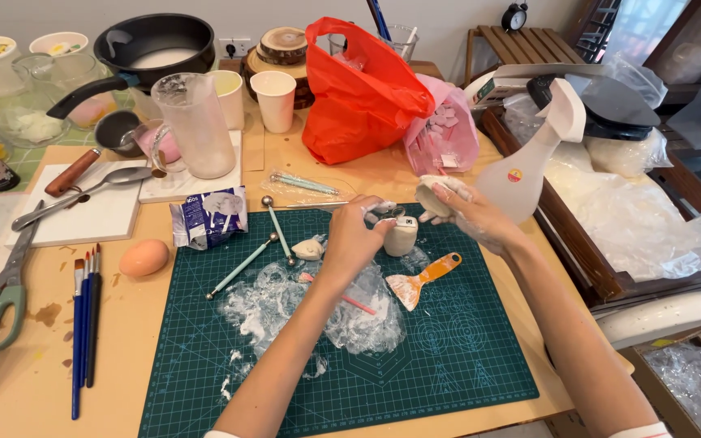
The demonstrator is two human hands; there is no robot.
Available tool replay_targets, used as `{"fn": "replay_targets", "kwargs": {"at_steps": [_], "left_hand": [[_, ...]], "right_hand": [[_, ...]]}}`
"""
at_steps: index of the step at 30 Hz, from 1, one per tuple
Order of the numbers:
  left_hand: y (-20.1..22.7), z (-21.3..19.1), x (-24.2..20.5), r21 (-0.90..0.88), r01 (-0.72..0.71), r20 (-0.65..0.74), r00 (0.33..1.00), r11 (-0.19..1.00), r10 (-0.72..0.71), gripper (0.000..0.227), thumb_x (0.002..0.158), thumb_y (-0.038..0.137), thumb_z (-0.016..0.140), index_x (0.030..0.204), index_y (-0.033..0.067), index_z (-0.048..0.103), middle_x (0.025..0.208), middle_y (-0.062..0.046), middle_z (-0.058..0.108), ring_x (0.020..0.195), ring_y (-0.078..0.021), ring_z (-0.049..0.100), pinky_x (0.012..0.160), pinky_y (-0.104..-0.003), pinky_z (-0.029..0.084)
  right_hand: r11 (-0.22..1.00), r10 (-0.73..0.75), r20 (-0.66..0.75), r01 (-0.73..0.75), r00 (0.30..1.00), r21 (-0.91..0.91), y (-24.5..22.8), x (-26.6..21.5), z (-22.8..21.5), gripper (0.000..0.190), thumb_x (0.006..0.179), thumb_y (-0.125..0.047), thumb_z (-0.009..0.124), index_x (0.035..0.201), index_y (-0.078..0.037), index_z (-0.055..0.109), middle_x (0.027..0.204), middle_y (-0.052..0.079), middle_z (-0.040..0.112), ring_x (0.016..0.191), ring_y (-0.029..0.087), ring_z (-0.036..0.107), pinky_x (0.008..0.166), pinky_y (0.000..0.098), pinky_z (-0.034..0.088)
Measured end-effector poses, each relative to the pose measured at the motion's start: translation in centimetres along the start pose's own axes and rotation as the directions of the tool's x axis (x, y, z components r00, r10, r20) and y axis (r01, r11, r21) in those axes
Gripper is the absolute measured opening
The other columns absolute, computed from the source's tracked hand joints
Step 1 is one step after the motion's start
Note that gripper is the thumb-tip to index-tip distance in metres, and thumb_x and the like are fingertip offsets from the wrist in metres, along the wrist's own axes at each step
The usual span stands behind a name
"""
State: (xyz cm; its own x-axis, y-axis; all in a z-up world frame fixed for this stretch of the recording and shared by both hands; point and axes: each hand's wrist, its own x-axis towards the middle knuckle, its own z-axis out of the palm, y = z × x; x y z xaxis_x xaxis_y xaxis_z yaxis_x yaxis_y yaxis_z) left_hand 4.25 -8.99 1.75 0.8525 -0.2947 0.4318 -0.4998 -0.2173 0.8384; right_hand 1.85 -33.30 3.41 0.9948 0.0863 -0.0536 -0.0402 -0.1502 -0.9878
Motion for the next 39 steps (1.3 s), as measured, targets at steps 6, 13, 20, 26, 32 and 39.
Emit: {"fn": "replay_targets", "kwargs": {"at_steps": [6, 13, 20, 26, 32, 39], "left_hand": [[-0.6, 0.4, 0.3, -0.145, 0.190, 0.009, 0.982, 0.971, -0.191, 0.035, 0.076, 0.022, 0.084, 0.103, 0.0009, 0.075, 0.089, -0.013, 0.079, 0.080, -0.0194, 0.076, 0.075, -0.032, 0.058], [-3.4, 1.9, 0.8, -0.167, 0.194, 0.014, 0.981, 0.967, -0.194, 0.035, 0.078, 0.021, 0.084, 0.105, 0.0010, 0.076, 0.090, -0.010, 0.078, 0.081, -0.0166, 0.074, 0.074, -0.031, 0.056], [-5.5, 2.4, 0.9, -0.521, 0.344, 0.146, 0.938, 0.781, -0.315, 0.034, 0.088, 0.015, 0.069, 0.119, 0.0018, 0.072, 0.102, -0.007, 0.076, 0.088, -0.0124, 0.069, 0.074, -0.028, 0.053], [-4.6, 1.5, 0.6, -0.516, 0.438, 0.199, 0.897, 0.736, -0.394, 0.032, 0.098, 0.026, 0.061, 0.121, 0.0052, 0.071, 0.106, -0.004, 0.076, 0.093, -0.0102, 0.068, 0.075, -0.027, 0.052], [-3.2, 1.2, 0.4, -0.562, 0.426, 0.240, 0.904, 0.709, -0.354, 0.036, 0.095, 0.031, 0.070, 0.119, 0.0040, 0.072, 0.104, -0.005, 0.076, 0.092, -0.0107, 0.069, 0.074, -0.027, 0.053], [-4.0, 1.9, 0.4, -0.482, 0.438, 0.223, 0.899, 0.759, -0.377, 0.039, 0.087, 0.026, 0.076, 0.120, 0.0054, 0.073, 0.103, -0.004, 0.078, 0.091, -0.0104, 0.071, 0.071, -0.026, 0.053]], "right_hand": [[0.974, -0.106, 0.011, 0.106, 0.994, -0.202, -0.5, 0.0, 0.9, 0.056, 0.098, -0.036, 0.059, 0.146, -0.008, 0.050, 0.122, 0.004, 0.067, 0.101, 0.015, 0.069, 0.088, 0.0281, 0.055], [0.873, -0.273, 0.037, 0.264, 0.961, -0.411, -2.7, -1.6, 3.7, 0.060, 0.093, -0.031, 0.073, 0.143, -0.004, 0.054, 0.125, 0.010, 0.063, 0.114, 0.018, 0.065, 0.096, 0.0326, 0.054], [0.552, -0.383, 0.114, 0.326, 0.917, -0.768, -4.9, -2.5, 5.8, 0.060, 0.086, -0.035, 0.078, 0.137, -0.009, 0.062, 0.132, 0.015, 0.068, 0.123, 0.030, 0.062, 0.104, 0.0442, 0.045], [0.602, -0.359, 0.118, 0.326, 0.926, -0.729, -4.4, -2.6, 5.9, 0.062, 0.086, -0.037, 0.078, 0.138, -0.008, 0.060, 0.134, 0.015, 0.066, 0.124, 0.030, 0.063, 0.104, 0.0422, 0.047], [0.605, -0.273, 0.164, 0.302, 0.948, -0.736, -4.5, -2.4, 5.8, 0.064, 0.086, -0.036, 0.077, 0.139, -0.006, 0.058, 0.132, 0.016, 0.068, 0.123, 0.030, 0.064, 0.104, 0.0407, 0.048], [0.590, -0.292, 0.201, 0.342, 0.935, -0.732, -3.2, -1.6, 4.5, 0.070, 0.086, -0.031, 0.078, 0.144, -0.003, 0.052, 0.137, 0.018, 0.063, 0.125, 0.030, 0.062, 0.104, 0.0411, 0.047]]}}
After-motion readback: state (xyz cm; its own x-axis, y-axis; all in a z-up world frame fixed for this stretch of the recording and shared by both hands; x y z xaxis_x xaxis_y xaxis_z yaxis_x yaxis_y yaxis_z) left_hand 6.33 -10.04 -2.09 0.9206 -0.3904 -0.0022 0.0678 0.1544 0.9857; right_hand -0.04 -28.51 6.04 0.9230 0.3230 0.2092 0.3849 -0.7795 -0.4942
